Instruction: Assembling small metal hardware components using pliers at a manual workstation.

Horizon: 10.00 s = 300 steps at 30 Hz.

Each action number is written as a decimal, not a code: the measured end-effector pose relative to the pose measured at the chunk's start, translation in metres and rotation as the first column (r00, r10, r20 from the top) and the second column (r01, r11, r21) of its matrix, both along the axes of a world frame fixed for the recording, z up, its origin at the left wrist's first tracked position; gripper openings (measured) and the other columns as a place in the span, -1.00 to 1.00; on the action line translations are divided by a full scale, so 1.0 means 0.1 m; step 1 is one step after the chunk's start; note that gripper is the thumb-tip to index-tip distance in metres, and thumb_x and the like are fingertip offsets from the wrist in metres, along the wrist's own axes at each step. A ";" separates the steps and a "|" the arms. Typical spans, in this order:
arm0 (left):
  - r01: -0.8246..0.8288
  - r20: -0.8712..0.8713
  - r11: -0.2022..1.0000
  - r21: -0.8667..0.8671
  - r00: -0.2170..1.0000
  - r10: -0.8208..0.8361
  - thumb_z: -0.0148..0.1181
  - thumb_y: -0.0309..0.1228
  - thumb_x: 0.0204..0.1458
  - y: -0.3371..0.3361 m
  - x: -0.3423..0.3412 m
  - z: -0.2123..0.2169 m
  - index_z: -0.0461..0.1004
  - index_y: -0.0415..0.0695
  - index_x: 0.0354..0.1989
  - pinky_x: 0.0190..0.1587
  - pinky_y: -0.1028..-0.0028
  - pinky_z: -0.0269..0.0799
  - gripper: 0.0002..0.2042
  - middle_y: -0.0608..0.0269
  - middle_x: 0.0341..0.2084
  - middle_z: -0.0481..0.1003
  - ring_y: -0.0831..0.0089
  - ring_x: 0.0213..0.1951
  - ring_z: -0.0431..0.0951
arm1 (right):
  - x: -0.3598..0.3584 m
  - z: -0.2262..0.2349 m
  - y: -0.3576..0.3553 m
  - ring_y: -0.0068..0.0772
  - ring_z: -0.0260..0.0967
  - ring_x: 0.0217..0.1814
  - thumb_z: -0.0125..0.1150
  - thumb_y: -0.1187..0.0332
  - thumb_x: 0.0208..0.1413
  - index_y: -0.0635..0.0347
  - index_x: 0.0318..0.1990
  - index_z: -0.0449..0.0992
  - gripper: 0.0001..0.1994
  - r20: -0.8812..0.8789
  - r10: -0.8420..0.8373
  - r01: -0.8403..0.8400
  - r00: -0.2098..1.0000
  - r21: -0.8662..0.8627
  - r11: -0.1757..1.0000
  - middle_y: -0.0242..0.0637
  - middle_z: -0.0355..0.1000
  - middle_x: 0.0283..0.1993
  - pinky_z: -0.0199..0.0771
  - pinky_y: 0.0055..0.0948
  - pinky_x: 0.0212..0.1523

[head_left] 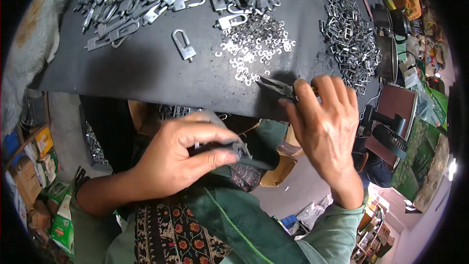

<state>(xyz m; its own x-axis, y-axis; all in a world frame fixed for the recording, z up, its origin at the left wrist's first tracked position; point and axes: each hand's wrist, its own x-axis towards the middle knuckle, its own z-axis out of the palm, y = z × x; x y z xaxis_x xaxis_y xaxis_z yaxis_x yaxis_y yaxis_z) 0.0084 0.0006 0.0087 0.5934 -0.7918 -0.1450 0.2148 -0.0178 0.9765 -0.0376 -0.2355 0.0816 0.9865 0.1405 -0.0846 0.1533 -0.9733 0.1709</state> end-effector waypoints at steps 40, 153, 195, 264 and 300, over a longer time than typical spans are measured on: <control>-0.097 -0.449 0.970 0.221 0.873 0.190 0.17 -0.44 0.13 0.15 -0.25 -0.08 0.43 -0.30 0.04 -0.43 0.60 0.38 -0.68 0.27 -0.45 0.51 0.61 -0.48 0.47 | -0.65 -0.10 -0.36 -0.16 0.38 -0.36 0.36 0.30 -0.12 0.21 -0.24 0.52 -0.72 0.045 -0.001 -0.019 0.999 0.447 0.894 -0.25 0.39 -0.39 0.38 -0.29 -0.33; -0.024 -0.447 0.999 -0.021 0.894 0.013 0.29 -0.50 0.11 0.00 0.18 0.07 0.56 -0.32 -0.11 -0.19 0.62 0.37 -0.79 0.34 -0.32 0.54 0.69 -0.25 0.46 | 0.25 0.00 -0.22 -0.17 0.37 -0.36 0.27 0.01 -0.09 0.18 -0.29 0.50 -0.60 0.074 0.443 -0.433 0.894 0.402 0.807 -0.24 0.34 -0.38 0.34 -0.27 -0.38; -0.595 0.864 0.748 0.294 -0.169 -0.475 0.13 -0.49 0.04 -0.64 1.67 0.11 0.37 -0.22 0.00 -0.25 0.32 0.51 -0.68 0.10 -0.25 0.49 0.20 -0.25 0.56 | -0.20 -0.51 -0.74 -0.01 0.43 -0.37 0.38 0.36 -0.11 0.22 -0.43 0.40 -0.77 0.428 -0.475 0.385 0.768 0.283 0.878 -0.16 0.39 -0.43 0.41 -0.13 -0.39; 0.106 0.204 0.992 0.068 0.972 -0.117 0.10 -0.47 0.21 -0.10 -0.07 0.04 0.42 -0.29 -0.12 -0.51 0.57 0.35 -0.84 0.38 -0.54 0.46 0.68 -0.55 0.44 | -0.36 -0.22 0.12 -0.06 0.39 -0.40 0.29 0.35 0.12 0.28 -0.28 0.41 -0.79 -0.643 0.083 0.614 0.761 0.756 0.227 -0.07 0.37 -0.41 0.35 -0.17 -0.40; 0.029 -0.515 0.999 0.015 0.857 -0.017 0.29 -0.44 0.13 0.07 0.19 0.10 0.56 -0.28 -0.10 -0.42 0.71 0.24 -0.78 0.50 -0.48 0.46 0.80 -0.46 0.35 | 0.16 0.01 -0.11 -0.14 0.37 -0.38 0.29 -0.01 -0.08 0.21 -0.29 0.46 -0.57 0.039 0.395 -0.374 0.918 0.416 0.829 -0.25 0.32 -0.42 0.39 -0.21 -0.38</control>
<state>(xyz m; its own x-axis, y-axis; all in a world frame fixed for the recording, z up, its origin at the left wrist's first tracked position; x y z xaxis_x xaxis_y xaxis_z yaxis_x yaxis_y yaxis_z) 0.0276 0.0078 0.0187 0.4112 -0.7975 -0.4415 0.6857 -0.0485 0.7262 -0.0220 -0.2464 0.0824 0.8419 0.5393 0.0202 0.5273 -0.8140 -0.2436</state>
